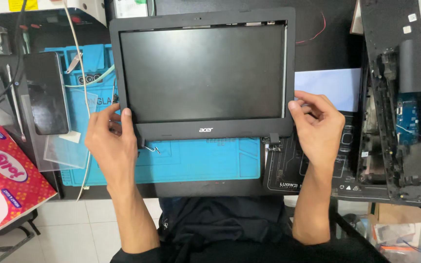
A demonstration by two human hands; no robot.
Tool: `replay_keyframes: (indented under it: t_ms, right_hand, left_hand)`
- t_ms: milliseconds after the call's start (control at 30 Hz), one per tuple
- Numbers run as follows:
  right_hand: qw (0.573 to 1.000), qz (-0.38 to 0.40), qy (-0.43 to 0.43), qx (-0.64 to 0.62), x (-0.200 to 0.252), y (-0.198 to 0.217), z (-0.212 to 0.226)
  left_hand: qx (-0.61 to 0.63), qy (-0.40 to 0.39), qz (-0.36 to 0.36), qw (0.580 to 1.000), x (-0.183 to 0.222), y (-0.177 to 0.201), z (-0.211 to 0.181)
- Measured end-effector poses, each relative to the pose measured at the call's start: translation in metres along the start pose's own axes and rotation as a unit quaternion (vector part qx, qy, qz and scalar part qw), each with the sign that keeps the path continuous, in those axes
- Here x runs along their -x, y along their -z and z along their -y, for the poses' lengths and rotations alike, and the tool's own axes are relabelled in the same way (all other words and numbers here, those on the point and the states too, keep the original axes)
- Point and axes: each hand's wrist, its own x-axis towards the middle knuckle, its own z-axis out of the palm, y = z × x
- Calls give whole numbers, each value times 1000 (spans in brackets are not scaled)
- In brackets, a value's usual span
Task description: The person uses a screwdriver to fasten screws onto the laptop screen assembly. They then attach the plastic bezel around the screen, aligning the edges and snapping it into place. Finally, they connect a ribbon cable to the back of the screen assembly.
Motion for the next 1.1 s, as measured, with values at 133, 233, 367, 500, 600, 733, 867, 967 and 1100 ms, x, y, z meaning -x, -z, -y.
replay_keyframes:
  t_ms: [133, 233, 367, 500, 600, 733, 867, 967, 1100]
  right_hand:
    - [1000, 6, 4, 17, 2, -2, 3]
    - [999, 8, 4, 34, 3, -3, 2]
    - [999, 5, 10, 52, 2, -5, 3]
    - [996, -3, 5, 84, 2, -7, 12]
    - [989, -8, 16, 147, 3, -10, 25]
    - [980, -6, 49, 194, -4, -8, 24]
    - [981, 4, 72, 179, -18, -12, 19]
    - [982, 8, 75, 171, -28, -17, 9]
    - [986, 18, 59, 153, -38, -17, -1]
  left_hand:
    - [-7, 2, -1, 1000, -1, 0, 2]
    - [-3, 13, -2, 1000, 0, 1, 3]
    - [-3, 18, -6, 1000, 0, 0, 4]
    - [-54, 9, -8, 998, -1, 0, 3]
    - [-83, -11, -12, 996, -2, 0, 4]
    - [-79, -2, 3, 997, -8, 2, -2]
    - [-28, 15, 14, 999, -15, -2, -4]
    - [-11, 11, 12, 1000, -19, -8, -4]
    - [-21, 15, 16, 1000, -15, -16, 1]
